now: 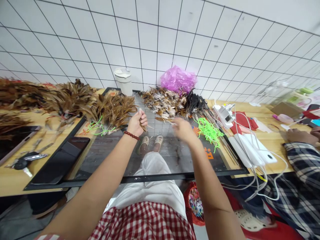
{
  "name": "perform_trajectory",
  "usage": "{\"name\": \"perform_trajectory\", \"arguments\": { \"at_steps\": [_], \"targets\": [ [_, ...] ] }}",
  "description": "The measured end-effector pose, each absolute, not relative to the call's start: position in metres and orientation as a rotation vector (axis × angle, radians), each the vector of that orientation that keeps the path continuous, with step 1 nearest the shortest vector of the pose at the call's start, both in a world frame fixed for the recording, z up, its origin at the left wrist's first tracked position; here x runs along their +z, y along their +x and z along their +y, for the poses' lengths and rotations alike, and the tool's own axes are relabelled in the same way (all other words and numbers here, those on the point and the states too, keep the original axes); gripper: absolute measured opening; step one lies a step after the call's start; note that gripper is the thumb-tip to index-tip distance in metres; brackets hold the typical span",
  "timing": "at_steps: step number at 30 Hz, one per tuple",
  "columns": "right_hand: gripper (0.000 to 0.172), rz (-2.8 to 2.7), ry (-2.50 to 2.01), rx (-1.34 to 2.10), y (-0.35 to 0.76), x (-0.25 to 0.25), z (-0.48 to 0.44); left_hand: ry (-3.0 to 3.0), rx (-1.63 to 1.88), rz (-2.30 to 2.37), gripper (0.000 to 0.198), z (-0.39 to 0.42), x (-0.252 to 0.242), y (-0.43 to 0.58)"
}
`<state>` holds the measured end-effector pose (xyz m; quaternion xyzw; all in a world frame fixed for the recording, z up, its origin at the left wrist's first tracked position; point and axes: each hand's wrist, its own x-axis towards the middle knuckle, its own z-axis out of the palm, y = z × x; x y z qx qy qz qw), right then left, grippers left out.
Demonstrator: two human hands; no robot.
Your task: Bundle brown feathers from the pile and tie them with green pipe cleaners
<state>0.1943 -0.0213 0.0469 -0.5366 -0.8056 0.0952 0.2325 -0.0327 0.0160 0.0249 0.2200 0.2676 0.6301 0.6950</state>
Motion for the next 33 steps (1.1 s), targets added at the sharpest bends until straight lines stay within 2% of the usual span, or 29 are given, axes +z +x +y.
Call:
{"name": "perform_trajectory", "arguments": {
  "at_steps": [4, 6, 8, 13, 18, 21, 24, 29, 33],
  "targets": [
    [0.06, -2.691, -1.132, 0.282, 0.121, 0.026, -0.06, 0.472, 1.435, 0.616, 0.018, 0.018, 0.024, -0.038],
    [0.074, -2.8, -1.152, 0.302, 0.108, 0.014, -0.071, 0.484, 1.437, 0.642, 0.019, 0.018, 0.023, -0.038],
    [0.082, -2.801, -1.337, 0.261, 0.115, 0.006, -0.071, 0.493, 1.433, 0.654, 0.021, 0.017, 0.021, -0.036],
    [0.087, -2.602, -1.884, 0.103, 0.152, 0.006, -0.047, 0.482, 1.416, 0.588, 0.019, 0.017, 0.018, -0.031],
    [0.081, -2.67, -1.536, 0.057, 0.105, 0.006, -0.036, 0.448, 1.401, 0.484, 0.018, 0.013, 0.028, -0.039],
    [0.078, -2.755, -1.391, 0.161, 0.074, 0.0, -0.027, 0.43, 1.388, 0.327, 0.02, 0.009, 0.034, -0.049],
    [0.081, -2.729, -1.581, 0.205, 0.084, -0.002, -0.018, 0.387, 1.373, 0.21, 0.021, 0.008, 0.033, -0.053],
    [0.09, -2.551, -1.996, 0.077, 0.145, 0.005, -0.028, 0.337, 1.307, 0.211, 0.023, 0.014, 0.019, -0.051],
    [0.09, -2.608, -1.689, 0.014, 0.138, 0.004, -0.069, 0.333, 1.287, 0.215, 0.021, 0.016, 0.011, -0.048]
  ]
}}
